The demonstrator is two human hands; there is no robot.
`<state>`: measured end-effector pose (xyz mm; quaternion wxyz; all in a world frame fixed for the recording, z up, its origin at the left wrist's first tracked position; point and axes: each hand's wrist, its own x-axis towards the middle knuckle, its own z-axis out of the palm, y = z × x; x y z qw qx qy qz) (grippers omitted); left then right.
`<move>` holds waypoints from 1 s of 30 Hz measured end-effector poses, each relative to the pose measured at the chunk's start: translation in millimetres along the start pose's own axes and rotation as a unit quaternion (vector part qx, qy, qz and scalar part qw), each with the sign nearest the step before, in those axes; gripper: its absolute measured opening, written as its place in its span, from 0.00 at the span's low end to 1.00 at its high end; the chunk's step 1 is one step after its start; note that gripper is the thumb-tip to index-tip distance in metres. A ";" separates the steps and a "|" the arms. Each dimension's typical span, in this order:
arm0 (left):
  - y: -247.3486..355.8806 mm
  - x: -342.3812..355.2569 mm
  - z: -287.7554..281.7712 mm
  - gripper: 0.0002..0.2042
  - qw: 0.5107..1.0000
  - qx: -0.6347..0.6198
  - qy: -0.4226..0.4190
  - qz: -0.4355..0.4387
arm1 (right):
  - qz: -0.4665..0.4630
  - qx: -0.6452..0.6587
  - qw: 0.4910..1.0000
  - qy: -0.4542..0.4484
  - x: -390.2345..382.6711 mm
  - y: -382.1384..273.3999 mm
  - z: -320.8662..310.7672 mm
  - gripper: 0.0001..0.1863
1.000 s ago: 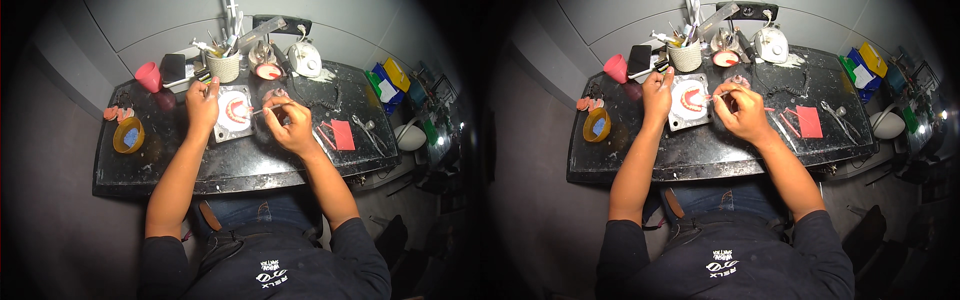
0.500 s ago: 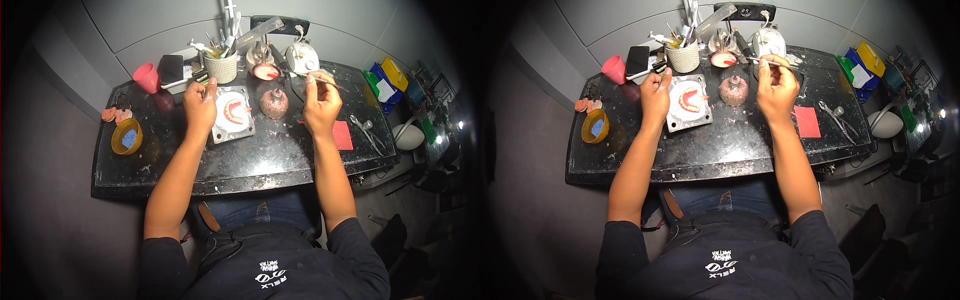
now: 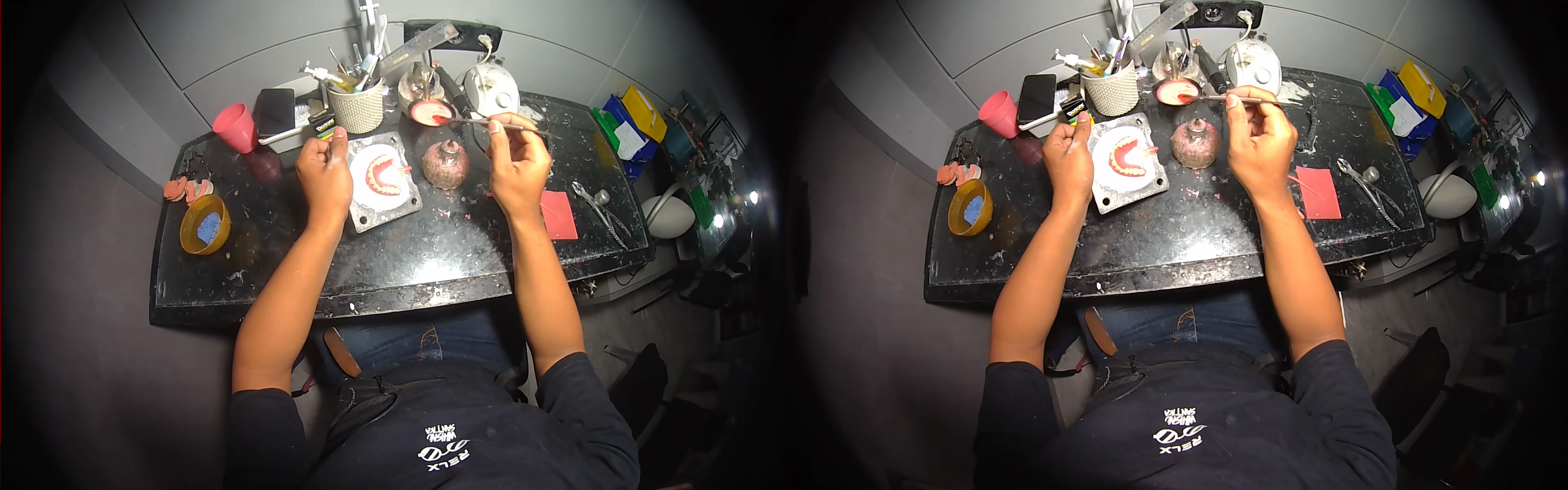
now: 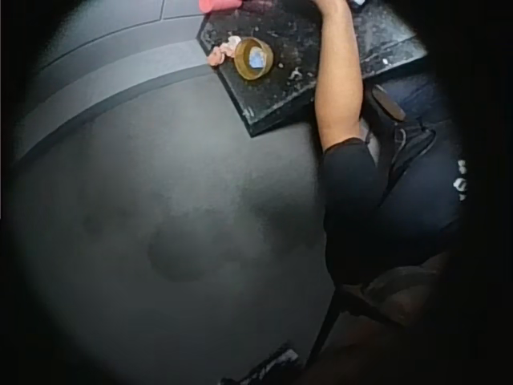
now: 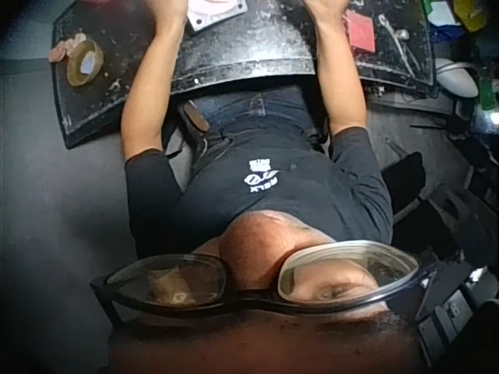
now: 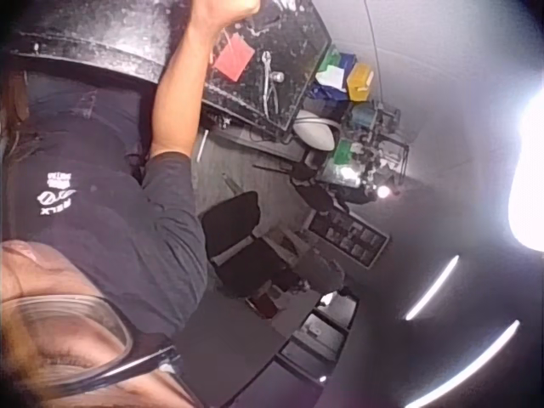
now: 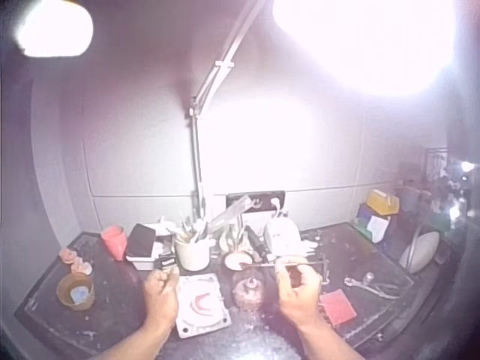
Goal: The person applies melted wax to a denture mold using a spatula tool, shapes a wax strip by hand, and presses the wax strip onto the mold.
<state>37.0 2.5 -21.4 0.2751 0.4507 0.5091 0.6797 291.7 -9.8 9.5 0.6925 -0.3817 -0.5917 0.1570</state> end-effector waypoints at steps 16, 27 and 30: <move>1.1 -0.5 0.2 0.19 1.000 -0.019 -0.008 0.004 | -0.168 -0.060 0.963 -0.202 -37.3 -24.0 17.2 0.03; 4.0 -2.0 0.5 0.19 1.000 -0.017 -0.007 0.003 | -0.176 -0.071 0.956 -0.226 -38.2 -27.8 17.7 0.06; 3.5 -1.9 1.2 0.19 1.000 -0.023 -0.007 0.002 | -0.175 -0.076 0.958 -0.215 -38.2 -25.0 18.1 0.06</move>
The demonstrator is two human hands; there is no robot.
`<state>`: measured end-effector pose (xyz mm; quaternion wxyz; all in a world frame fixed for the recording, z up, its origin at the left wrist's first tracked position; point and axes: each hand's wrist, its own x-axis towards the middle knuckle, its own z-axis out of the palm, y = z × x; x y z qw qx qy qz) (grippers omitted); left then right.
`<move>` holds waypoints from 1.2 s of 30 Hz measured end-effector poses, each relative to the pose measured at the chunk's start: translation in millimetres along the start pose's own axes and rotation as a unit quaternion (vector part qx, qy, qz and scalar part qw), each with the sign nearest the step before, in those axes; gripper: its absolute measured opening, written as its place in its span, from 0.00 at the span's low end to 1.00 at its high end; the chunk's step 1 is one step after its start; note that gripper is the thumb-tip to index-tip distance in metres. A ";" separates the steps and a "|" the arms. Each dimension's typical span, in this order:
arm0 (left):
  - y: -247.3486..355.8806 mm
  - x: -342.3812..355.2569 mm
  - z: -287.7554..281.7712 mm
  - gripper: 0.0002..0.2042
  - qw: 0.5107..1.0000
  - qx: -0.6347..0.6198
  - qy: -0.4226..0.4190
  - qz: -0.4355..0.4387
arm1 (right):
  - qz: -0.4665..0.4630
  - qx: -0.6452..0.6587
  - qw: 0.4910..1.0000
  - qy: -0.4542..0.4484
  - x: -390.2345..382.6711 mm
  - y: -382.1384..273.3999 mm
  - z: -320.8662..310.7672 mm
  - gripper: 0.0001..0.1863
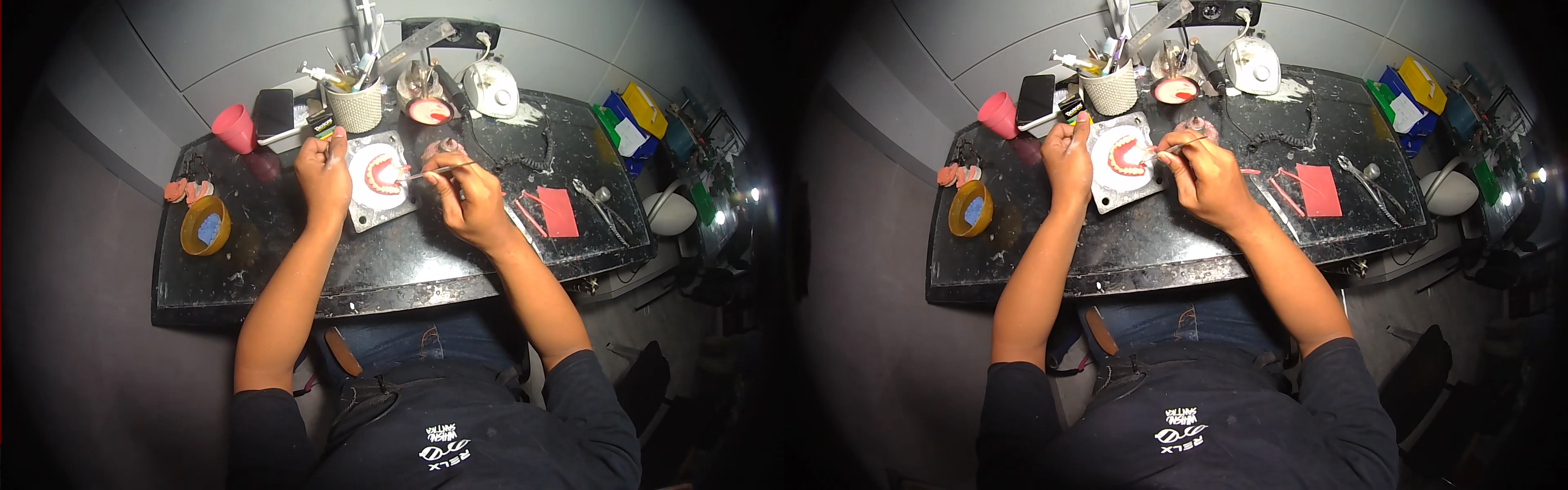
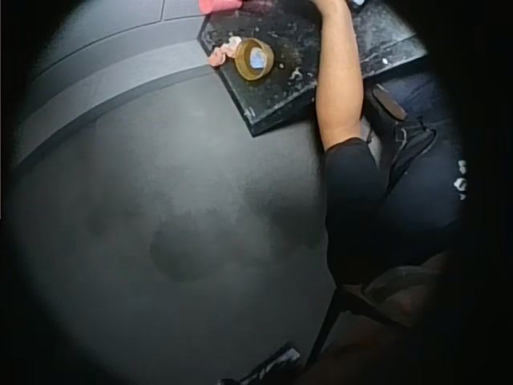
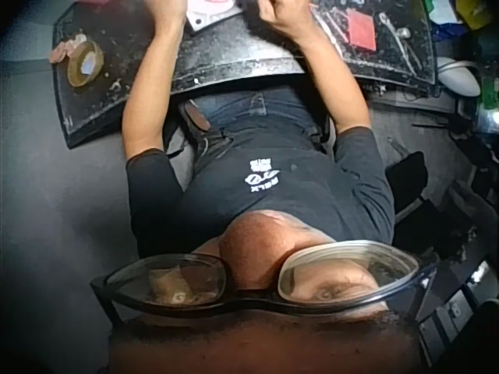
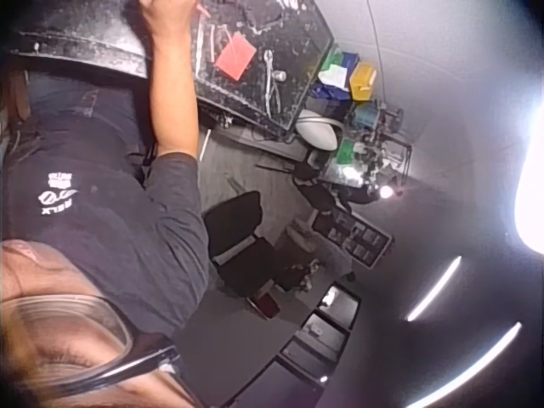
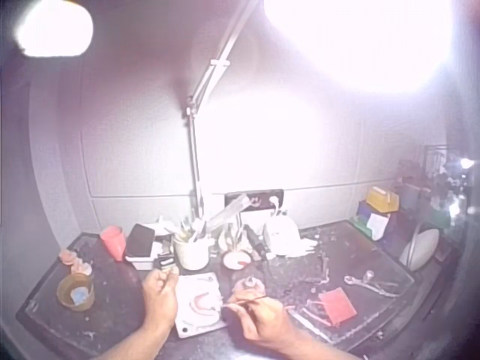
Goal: The person applies melted wax to a denture mold using a spatula tool, shapes a wax strip by hand, and presses the wax strip onto the mold.
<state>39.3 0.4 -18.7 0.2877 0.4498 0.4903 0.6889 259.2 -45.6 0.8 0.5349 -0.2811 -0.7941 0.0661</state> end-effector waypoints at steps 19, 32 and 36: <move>-29.8 14.0 -3.6 0.24 0.993 0.008 -0.054 -0.102 | 0.126 -0.051 0.975 0.178 3.4 31.5 -29.4 0.05; -1.2 15.4 -18.2 0.22 0.928 0.343 -0.138 -0.056 | 0.206 0.165 0.964 0.042 -2.5 22.0 -26.7 0.03; 4.0 15.9 -18.2 0.22 0.916 0.368 -0.155 -0.031 | 0.163 0.175 0.971 0.022 -4.4 14.4 -16.4 0.03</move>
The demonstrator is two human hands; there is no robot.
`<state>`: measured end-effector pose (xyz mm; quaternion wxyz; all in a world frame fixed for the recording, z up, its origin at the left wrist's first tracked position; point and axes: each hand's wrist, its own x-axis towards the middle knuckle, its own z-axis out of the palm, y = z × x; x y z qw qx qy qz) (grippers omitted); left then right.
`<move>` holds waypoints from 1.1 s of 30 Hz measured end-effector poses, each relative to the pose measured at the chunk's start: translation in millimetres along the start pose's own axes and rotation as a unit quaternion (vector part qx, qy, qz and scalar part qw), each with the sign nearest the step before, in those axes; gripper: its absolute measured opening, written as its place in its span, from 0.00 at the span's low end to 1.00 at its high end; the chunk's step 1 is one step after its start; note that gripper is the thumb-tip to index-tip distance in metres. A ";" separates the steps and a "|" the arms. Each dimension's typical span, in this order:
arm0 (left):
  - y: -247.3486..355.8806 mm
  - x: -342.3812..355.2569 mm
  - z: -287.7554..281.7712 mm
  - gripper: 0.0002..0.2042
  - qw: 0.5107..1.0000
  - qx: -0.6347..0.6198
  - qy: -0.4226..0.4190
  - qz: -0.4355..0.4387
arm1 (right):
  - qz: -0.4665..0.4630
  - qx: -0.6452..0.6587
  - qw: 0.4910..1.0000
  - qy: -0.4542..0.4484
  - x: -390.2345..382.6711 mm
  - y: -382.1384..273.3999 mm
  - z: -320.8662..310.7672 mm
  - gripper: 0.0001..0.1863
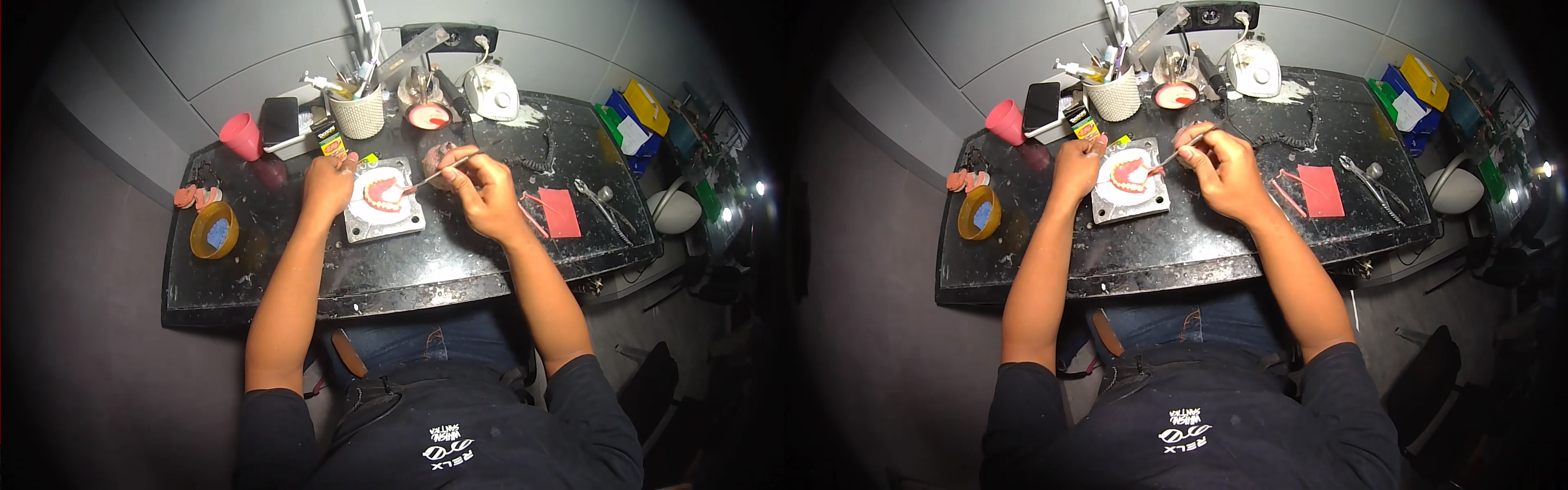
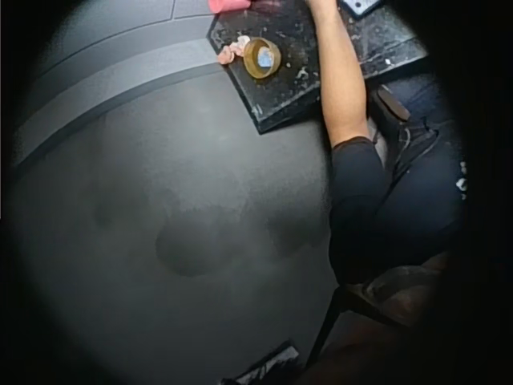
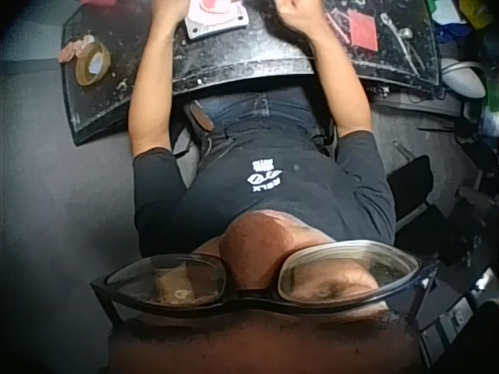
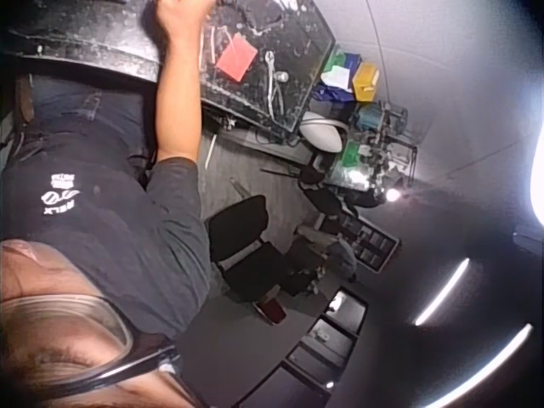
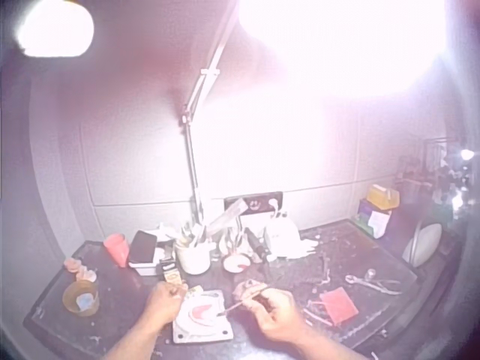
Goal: The person applies melted wax to a denture mold using a spatula tool, shapes a wax strip by hand, and presses the wax strip onto the mold.
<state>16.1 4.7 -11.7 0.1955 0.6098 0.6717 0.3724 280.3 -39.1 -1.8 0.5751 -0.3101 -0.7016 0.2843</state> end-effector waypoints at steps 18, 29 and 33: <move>10.6 51.6 -53.1 0.13 0.953 0.179 0.216 0.111 | 0.001 -0.053 0.994 0.095 5.6 3.9 -15.3 0.04; -15.4 198.0 -44.0 0.29 0.893 0.442 -0.026 -0.076 | 0.002 -0.073 0.994 0.077 3.9 -10.9 -14.6 0.06; -10.6 201.9 -30.8 0.31 0.860 0.501 -0.062 -0.077 | 0.005 -0.074 0.994 0.081 1.7 -9.0 -16.3 0.07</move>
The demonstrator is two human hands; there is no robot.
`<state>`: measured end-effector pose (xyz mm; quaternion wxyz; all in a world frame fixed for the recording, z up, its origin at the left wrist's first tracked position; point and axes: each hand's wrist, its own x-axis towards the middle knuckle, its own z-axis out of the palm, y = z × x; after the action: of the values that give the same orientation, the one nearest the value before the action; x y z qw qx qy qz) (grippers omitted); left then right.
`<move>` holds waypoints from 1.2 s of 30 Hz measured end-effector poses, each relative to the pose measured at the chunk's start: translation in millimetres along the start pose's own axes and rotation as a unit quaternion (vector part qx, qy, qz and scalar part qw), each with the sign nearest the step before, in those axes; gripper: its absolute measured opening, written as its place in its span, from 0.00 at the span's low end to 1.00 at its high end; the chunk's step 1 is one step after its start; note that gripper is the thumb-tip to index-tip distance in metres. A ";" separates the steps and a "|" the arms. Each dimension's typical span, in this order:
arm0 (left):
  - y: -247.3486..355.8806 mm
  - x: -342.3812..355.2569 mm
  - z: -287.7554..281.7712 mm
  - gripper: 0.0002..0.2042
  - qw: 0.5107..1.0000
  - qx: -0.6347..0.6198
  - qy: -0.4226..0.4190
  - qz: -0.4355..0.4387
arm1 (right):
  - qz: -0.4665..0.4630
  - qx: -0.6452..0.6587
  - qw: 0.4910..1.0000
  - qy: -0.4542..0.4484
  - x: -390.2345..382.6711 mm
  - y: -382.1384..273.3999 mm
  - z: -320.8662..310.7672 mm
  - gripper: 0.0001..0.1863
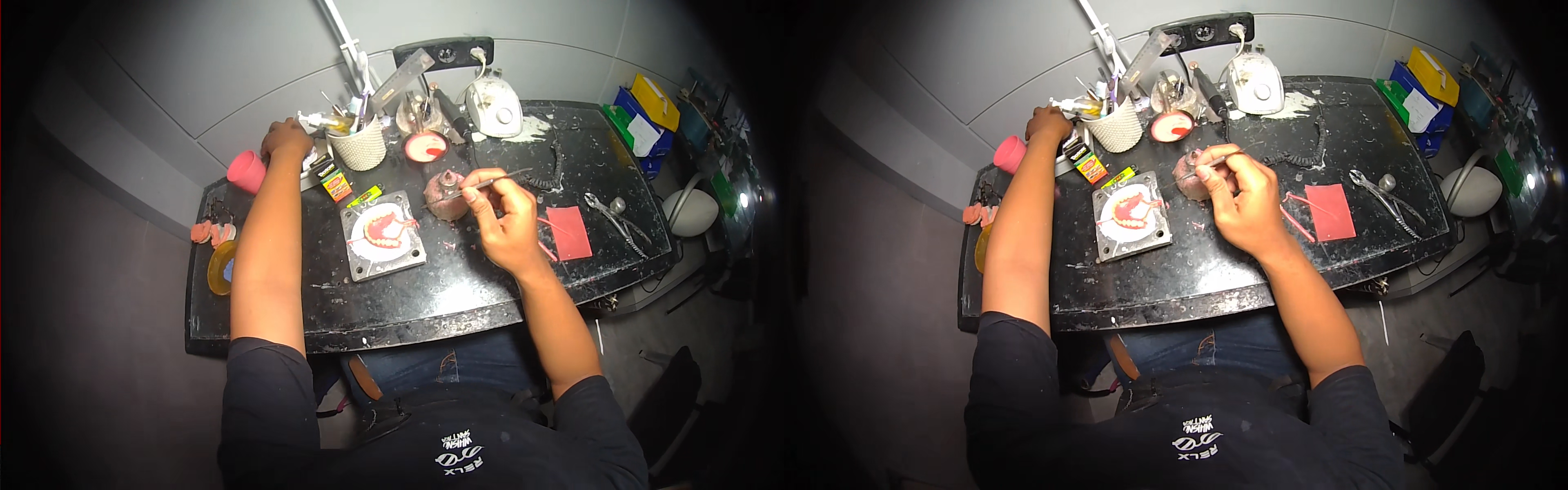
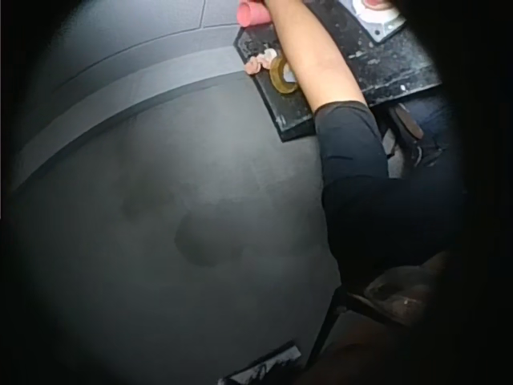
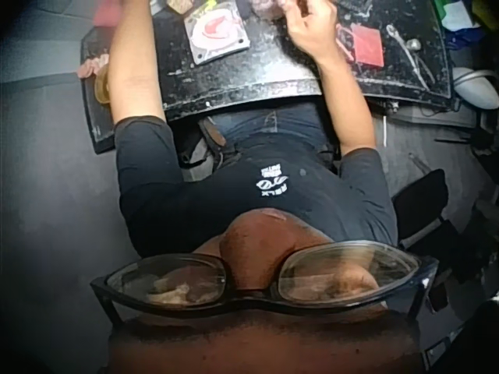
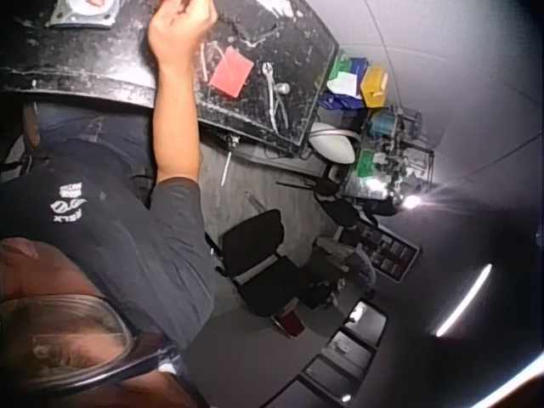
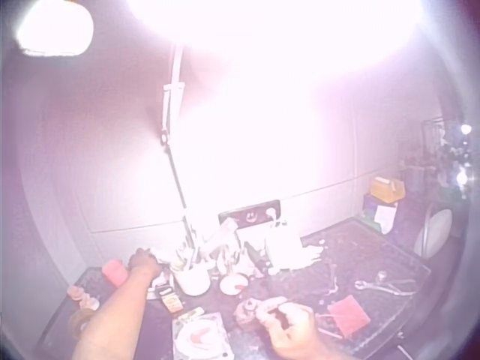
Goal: The person applies melted wax to a denture mold using a spatula tool, shapes a wax strip by hand, and presses the wax strip onto the mold.
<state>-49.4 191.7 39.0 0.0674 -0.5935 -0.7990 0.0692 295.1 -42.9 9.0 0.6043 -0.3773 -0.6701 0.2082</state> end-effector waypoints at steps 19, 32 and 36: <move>-29.8 26.0 -0.6 0.27 0.976 -0.181 0.117 -0.021 | -0.037 0.021 0.999 -0.008 -2.9 -2.4 1.5 0.02; -25.3 14.9 -1.2 0.29 0.980 -0.181 0.088 -0.003 | -0.029 0.015 0.999 -0.014 -3.0 1.0 -0.5 0.01; -29.6 16.9 -5.2 0.29 0.978 -0.186 0.095 -0.010 | -0.020 0.018 0.999 -0.018 -2.7 -1.8 -1.2 0.02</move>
<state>-81.0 199.6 50.2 0.0319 -0.5914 -0.7939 -0.1376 295.8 -46.3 8.8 0.6029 -0.3488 -0.6846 0.2151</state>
